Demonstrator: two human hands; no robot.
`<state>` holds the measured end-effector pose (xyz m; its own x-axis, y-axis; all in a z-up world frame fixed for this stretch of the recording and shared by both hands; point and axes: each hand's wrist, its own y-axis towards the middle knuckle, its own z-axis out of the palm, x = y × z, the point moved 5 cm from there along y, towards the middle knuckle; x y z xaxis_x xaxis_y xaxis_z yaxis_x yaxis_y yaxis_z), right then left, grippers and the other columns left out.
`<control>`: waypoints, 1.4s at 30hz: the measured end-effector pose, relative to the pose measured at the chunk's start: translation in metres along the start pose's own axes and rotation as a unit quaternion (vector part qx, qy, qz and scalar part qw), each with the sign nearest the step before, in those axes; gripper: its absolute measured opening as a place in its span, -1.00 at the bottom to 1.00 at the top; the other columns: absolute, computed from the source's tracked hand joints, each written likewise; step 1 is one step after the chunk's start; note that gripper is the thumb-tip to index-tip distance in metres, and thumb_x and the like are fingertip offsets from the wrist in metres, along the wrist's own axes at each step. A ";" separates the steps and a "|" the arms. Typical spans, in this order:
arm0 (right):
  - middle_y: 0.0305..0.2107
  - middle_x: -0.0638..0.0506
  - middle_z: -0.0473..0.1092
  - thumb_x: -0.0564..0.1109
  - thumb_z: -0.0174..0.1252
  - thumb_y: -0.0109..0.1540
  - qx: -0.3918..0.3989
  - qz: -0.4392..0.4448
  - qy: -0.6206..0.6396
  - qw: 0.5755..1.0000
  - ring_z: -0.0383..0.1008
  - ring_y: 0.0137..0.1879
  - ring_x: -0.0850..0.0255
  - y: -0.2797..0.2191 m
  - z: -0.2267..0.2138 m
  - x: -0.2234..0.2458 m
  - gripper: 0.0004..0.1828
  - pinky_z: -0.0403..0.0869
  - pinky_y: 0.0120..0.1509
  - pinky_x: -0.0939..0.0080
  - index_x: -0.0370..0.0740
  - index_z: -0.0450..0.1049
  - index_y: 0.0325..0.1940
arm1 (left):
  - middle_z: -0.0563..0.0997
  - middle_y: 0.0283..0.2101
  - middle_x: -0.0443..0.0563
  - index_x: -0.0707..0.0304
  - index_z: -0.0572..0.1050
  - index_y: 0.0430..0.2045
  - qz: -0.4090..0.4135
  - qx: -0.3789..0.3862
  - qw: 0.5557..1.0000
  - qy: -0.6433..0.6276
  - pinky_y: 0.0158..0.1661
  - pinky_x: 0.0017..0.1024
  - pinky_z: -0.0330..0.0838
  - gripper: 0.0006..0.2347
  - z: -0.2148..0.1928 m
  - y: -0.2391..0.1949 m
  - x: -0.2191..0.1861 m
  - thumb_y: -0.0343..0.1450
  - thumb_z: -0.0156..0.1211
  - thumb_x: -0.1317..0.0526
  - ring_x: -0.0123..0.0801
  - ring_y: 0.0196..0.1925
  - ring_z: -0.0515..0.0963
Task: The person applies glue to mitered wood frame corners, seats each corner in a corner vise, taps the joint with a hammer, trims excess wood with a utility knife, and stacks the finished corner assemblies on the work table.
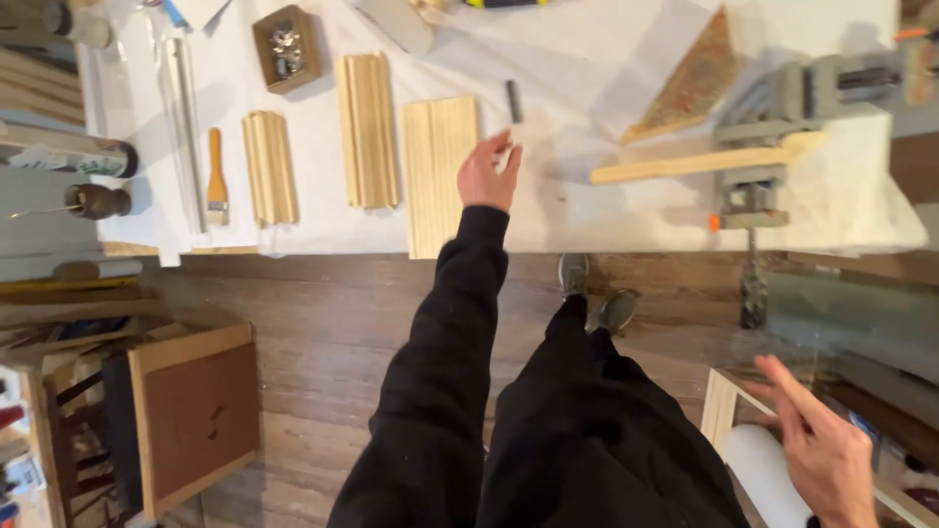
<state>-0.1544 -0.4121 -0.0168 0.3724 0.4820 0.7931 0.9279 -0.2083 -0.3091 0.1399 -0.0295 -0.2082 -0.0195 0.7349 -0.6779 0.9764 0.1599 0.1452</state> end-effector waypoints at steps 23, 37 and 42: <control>0.17 -0.06 0.45 -0.07 0.18 0.32 -0.098 -0.025 -0.129 0.987 0.33 0.28 -0.05 0.160 0.029 0.029 -0.56 0.32 0.39 0.00 -0.22 0.40 0.27 | 0.60 0.04 0.03 0.14 0.49 0.17 0.298 0.124 0.907 0.272 0.02 -0.05 0.40 -0.64 0.038 0.206 -0.051 0.47 0.19 0.47 -0.09 0.11 0.57; 0.31 0.02 0.34 -0.20 0.18 0.21 -0.036 -0.101 -0.132 0.985 0.15 0.46 0.00 0.214 0.014 -0.007 -0.44 0.09 0.48 -0.10 -0.21 0.25 0.28 | 0.63 -0.11 0.02 0.40 0.51 0.11 -0.032 0.308 0.902 -0.300 -0.06 -0.43 0.64 -0.54 0.030 -0.046 -0.271 0.30 0.39 0.29 -0.42 -0.10 0.69; 0.24 0.01 0.37 -0.32 0.15 0.16 -0.013 -0.096 -0.117 0.988 0.17 0.48 0.01 0.224 -0.001 -0.020 -0.42 0.12 0.49 -0.13 -0.22 0.28 0.28 | 0.63 -0.07 0.01 0.38 0.50 0.13 -0.102 0.328 0.894 -0.287 -0.11 -0.43 0.65 -0.50 0.052 -0.071 -0.273 0.27 0.41 0.27 -0.42 -0.12 0.65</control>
<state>0.0458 -0.4692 -0.1015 0.1852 0.6981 0.6916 0.9824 -0.1132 -0.1488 0.0876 -0.2759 -0.0706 -0.2825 0.2440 -0.9277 0.8850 -0.3068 -0.3501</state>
